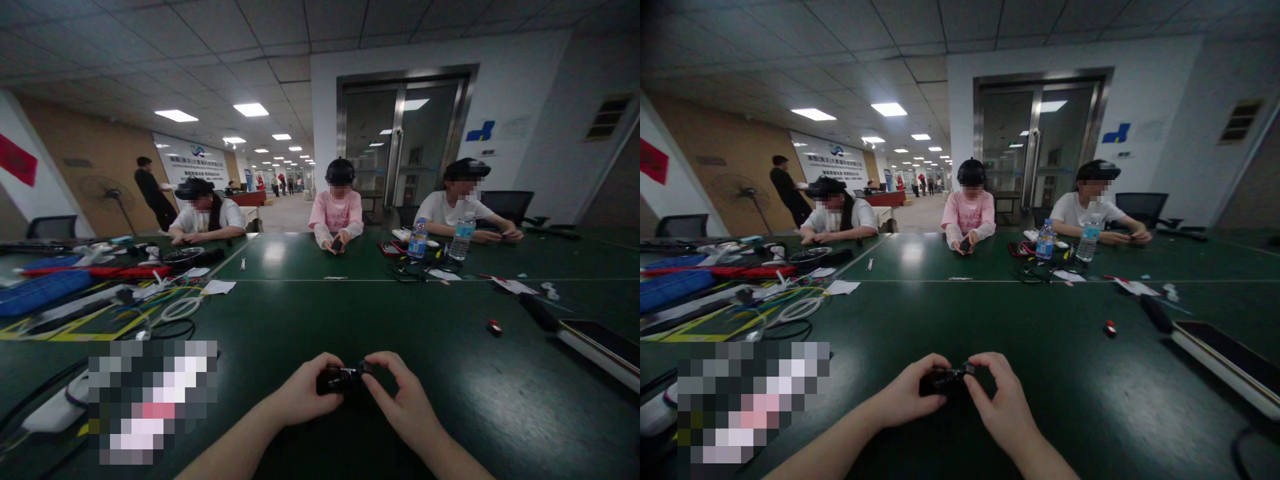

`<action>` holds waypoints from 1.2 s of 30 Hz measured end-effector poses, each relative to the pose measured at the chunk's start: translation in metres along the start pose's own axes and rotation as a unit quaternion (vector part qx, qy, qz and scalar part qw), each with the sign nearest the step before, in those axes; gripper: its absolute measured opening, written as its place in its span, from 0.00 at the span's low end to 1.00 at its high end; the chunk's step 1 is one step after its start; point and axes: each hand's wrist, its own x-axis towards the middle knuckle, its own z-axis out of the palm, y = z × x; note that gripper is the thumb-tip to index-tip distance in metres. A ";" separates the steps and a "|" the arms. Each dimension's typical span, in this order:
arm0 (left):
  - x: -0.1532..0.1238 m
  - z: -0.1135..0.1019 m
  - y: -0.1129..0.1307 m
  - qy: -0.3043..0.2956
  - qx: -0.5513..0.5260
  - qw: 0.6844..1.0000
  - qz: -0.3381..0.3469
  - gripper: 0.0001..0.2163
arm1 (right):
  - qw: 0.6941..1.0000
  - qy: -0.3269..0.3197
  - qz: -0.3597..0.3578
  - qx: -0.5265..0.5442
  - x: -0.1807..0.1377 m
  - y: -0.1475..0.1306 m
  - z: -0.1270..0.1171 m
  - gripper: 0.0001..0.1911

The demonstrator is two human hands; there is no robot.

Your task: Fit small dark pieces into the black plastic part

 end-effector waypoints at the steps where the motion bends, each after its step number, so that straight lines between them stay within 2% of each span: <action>1: 0.000 0.000 0.000 0.001 0.000 1.000 -0.001 0.18 | 1.000 0.014 -0.002 -0.002 0.000 0.001 0.000 0.09; 6: 0.000 0.000 0.001 0.003 0.002 1.000 -0.003 0.17 | 0.997 0.076 0.000 -0.008 -0.001 0.004 -0.002 0.15; 11: -0.001 -0.001 0.001 -0.009 -0.014 1.000 -0.018 0.18 | 0.993 0.119 -0.011 -0.008 0.001 0.003 -0.008 0.13; 16: -0.001 -0.003 0.004 -0.014 -0.017 0.999 -0.026 0.19 | 0.987 0.157 0.016 0.010 0.002 0.006 -0.013 0.16; 23: -0.002 -0.003 0.007 -0.016 -0.016 0.999 -0.033 0.19 | 0.982 0.163 0.069 0.072 0.001 0.015 -0.010 0.20; 36: -0.002 -0.003 0.009 -0.016 -0.017 0.999 -0.040 0.19 | 0.981 0.146 0.087 0.091 0.000 0.018 -0.006 0.21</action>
